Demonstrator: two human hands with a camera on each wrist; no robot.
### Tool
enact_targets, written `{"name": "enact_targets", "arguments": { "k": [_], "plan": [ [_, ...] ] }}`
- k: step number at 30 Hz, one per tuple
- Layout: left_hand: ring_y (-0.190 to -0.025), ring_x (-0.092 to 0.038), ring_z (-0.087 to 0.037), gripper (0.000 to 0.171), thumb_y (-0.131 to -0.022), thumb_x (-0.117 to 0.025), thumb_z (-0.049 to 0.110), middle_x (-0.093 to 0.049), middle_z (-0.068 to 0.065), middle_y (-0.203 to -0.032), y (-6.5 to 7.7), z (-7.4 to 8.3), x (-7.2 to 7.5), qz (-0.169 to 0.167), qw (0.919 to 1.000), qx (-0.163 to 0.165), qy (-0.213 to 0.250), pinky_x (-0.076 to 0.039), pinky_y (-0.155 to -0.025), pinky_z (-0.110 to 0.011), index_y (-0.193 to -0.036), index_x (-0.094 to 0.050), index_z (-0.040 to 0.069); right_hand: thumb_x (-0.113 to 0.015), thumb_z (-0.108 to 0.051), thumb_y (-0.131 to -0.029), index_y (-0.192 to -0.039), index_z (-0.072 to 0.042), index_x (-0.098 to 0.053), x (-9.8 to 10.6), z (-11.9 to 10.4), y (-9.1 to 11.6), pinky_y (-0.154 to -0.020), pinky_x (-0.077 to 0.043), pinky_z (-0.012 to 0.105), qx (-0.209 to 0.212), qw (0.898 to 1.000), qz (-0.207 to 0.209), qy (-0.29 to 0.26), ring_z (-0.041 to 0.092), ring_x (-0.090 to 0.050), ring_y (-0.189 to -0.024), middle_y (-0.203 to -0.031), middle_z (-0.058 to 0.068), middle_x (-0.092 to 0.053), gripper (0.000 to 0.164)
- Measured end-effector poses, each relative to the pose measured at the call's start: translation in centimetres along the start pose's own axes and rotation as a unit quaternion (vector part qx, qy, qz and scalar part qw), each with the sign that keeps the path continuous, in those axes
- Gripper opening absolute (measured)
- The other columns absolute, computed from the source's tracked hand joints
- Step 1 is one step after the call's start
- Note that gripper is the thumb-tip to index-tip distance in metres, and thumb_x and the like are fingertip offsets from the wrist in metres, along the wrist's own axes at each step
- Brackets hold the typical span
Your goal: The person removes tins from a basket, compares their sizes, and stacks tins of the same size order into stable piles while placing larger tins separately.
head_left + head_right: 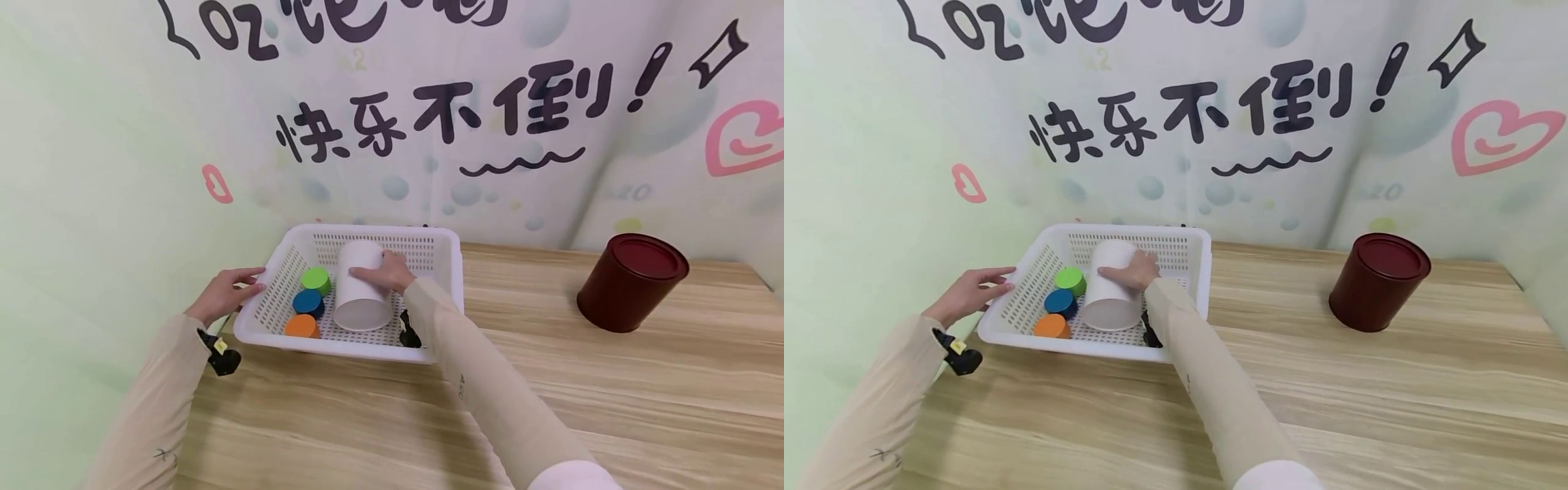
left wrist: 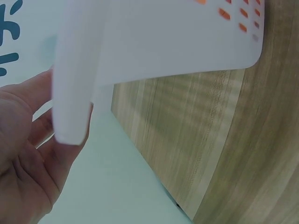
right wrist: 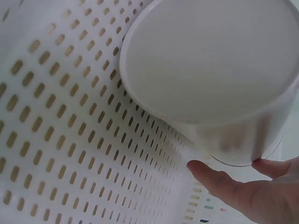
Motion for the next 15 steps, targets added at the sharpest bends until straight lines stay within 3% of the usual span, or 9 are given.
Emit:
{"name": "enact_targets", "arguments": {
  "k": [3,7,11,15],
  "plan": [
    [-0.084,-0.054,-0.026,0.058,-0.089,-0.052,0.026,-0.044,-0.022,-0.113,0.02,0.05,-0.01,0.0,1.0,-0.001,-0.001,-0.051,-0.07,-0.032,-0.137,-0.03,0.002,-0.07,-0.046,-0.069,-0.129,-0.002,-0.036,0.15,0.17,-0.03,-0.079,-0.046,0.035,-0.003,1.0,0.003,-0.013,0.026,-0.051,-0.099,-0.116,0.017,-0.048,0.082],
    [-0.084,-0.055,-0.027,0.057,-0.09,-0.052,0.026,-0.044,-0.022,-0.112,0.01,0.06,0.02,0.001,1.0,0.0,-0.001,-0.051,-0.069,-0.031,-0.137,-0.03,0.002,-0.068,-0.037,-0.073,-0.137,-0.009,-0.028,0.15,-0.2,-0.11,-0.081,-0.045,0.038,0.023,0.999,-0.007,-0.032,0.029,-0.049,-0.104,-0.124,0.017,-0.044,0.08],
    [-0.085,-0.054,-0.027,0.057,-0.09,-0.052,0.025,-0.044,-0.022,-0.113,-0.03,0.05,0.03,0.001,1.0,0.0,0.0,-0.051,-0.07,-0.031,-0.137,-0.03,0.002,-0.063,-0.029,-0.077,-0.14,-0.015,-0.023,-0.15,-0.67,-0.25,-0.073,-0.048,0.038,0.045,0.998,-0.025,-0.047,0.03,-0.051,-0.101,-0.127,0.017,-0.042,0.076],
    [-0.085,-0.054,-0.028,0.056,-0.09,-0.052,0.025,-0.044,-0.022,-0.113,-0.12,0.0,-0.02,0.0,1.0,0.0,-0.002,-0.051,-0.069,-0.031,-0.137,-0.03,0.002,-0.061,-0.031,-0.078,-0.141,-0.015,-0.02,-0.21,-0.53,-0.34,-0.072,-0.049,0.037,0.031,0.998,-0.024,-0.057,0.03,-0.052,-0.101,-0.128,0.017,-0.041,0.076]
  ]
}}
Point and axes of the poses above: each hand's wrist, its own y-axis away from the middle knuckle, its own x-axis out of the back of the hand, z = x × y, the point moved 7 cm from there along -y, towards the middle knuckle
